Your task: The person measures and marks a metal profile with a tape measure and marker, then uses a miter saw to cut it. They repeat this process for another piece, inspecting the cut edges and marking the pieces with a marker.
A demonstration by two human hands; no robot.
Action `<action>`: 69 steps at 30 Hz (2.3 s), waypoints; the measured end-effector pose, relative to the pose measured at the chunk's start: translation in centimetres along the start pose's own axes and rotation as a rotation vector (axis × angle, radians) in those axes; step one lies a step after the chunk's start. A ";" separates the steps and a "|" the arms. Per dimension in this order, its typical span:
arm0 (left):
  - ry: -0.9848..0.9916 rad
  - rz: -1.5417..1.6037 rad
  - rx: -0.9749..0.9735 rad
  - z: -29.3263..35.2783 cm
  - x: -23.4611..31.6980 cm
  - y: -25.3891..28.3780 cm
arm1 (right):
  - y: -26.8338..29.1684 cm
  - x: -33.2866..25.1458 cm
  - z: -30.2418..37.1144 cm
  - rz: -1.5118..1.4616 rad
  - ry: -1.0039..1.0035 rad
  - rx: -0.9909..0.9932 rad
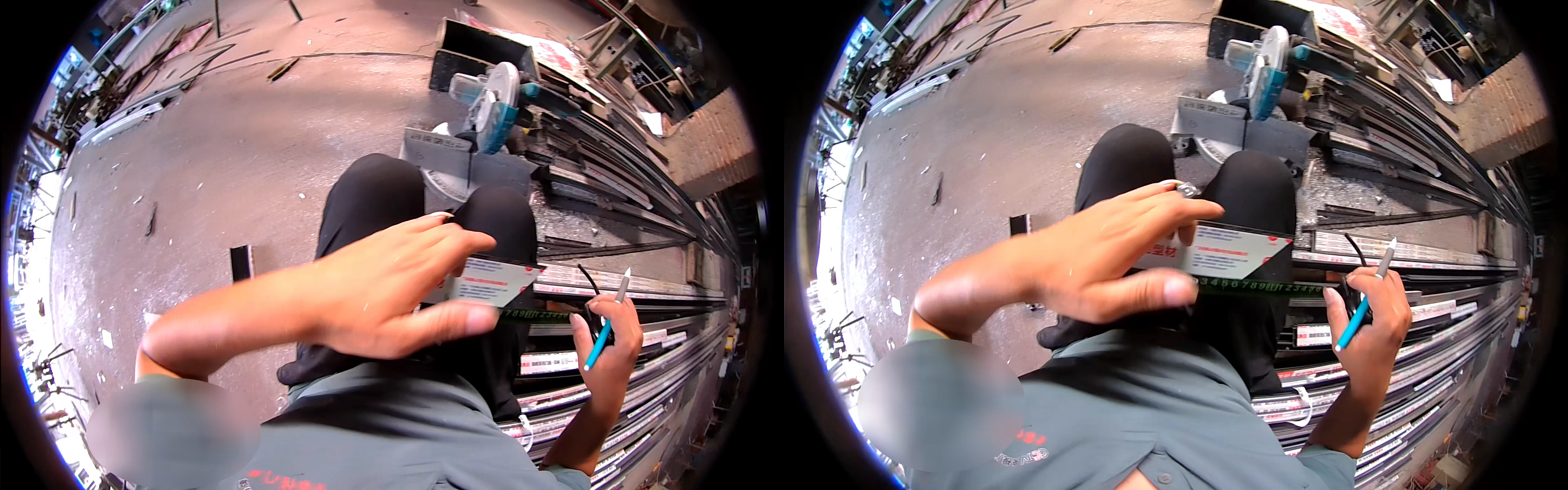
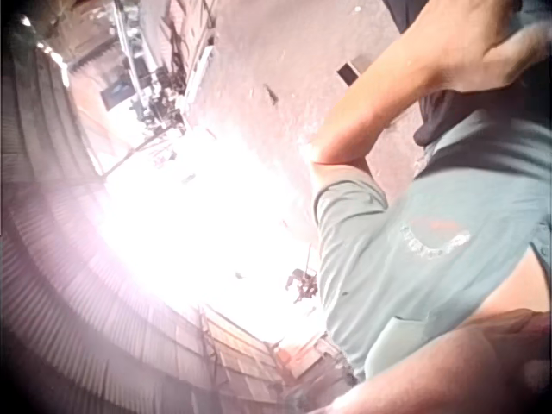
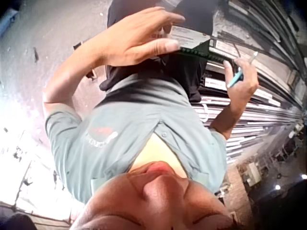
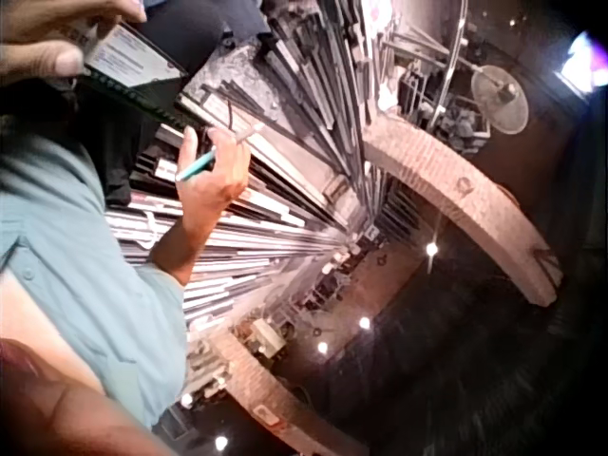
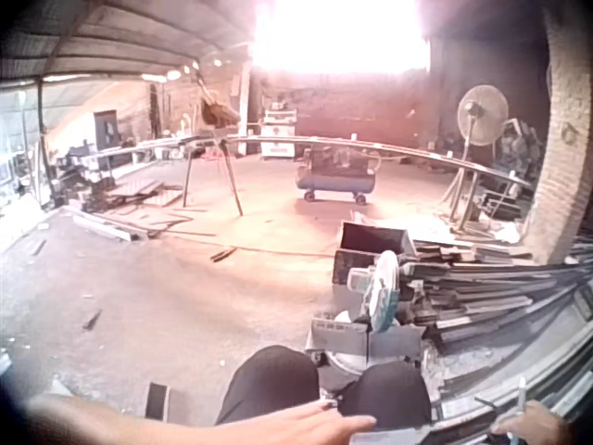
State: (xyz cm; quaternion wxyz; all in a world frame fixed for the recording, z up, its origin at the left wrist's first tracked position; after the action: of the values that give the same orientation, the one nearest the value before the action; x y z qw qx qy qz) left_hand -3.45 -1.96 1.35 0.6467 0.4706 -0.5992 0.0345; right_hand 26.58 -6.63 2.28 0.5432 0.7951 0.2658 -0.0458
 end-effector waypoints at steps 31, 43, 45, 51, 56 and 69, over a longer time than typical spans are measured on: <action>-0.071 -0.167 -0.277 -1.1 0.5 0.9 | -4.4 -9.6 -0.3 0.088 -0.072 -0.097; -0.220 -0.712 0.026 2.3 0.9 -4.1 | -4.8 -8.2 -0.7 0.032 -0.070 -0.160; -0.269 -0.718 0.070 2.5 0.6 -4.5 | -5.0 -7.7 -0.6 0.023 -0.086 -0.181; -0.369 -0.736 0.097 3.0 0.8 -4.4 | -4.9 -7.2 -1.0 0.010 -0.106 -0.226; -0.386 -0.728 0.165 3.0 0.9 -4.4 | -5.1 -7.0 -1.4 0.003 -0.076 -0.229; -0.264 -0.570 0.083 2.3 -0.3 -3.3 | -4.4 -5.3 -2.1 -0.174 -0.140 0.039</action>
State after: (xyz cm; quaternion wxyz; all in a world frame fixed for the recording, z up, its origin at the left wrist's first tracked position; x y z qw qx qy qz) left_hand -3.22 -5.08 -1.10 0.5270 0.6460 -0.5203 -0.1850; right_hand 19.53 -5.57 1.30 0.5390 0.7742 0.2944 -0.1532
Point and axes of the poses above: each hand's wrist, its own z-axis away from the middle knuckle, its own y-axis out of the back of the hand, x = y × z, the point moved 5 cm from there along -z, towards the middle knuckle, and after that the axes turned 2 degrees about -y, right-handed, at the moved point
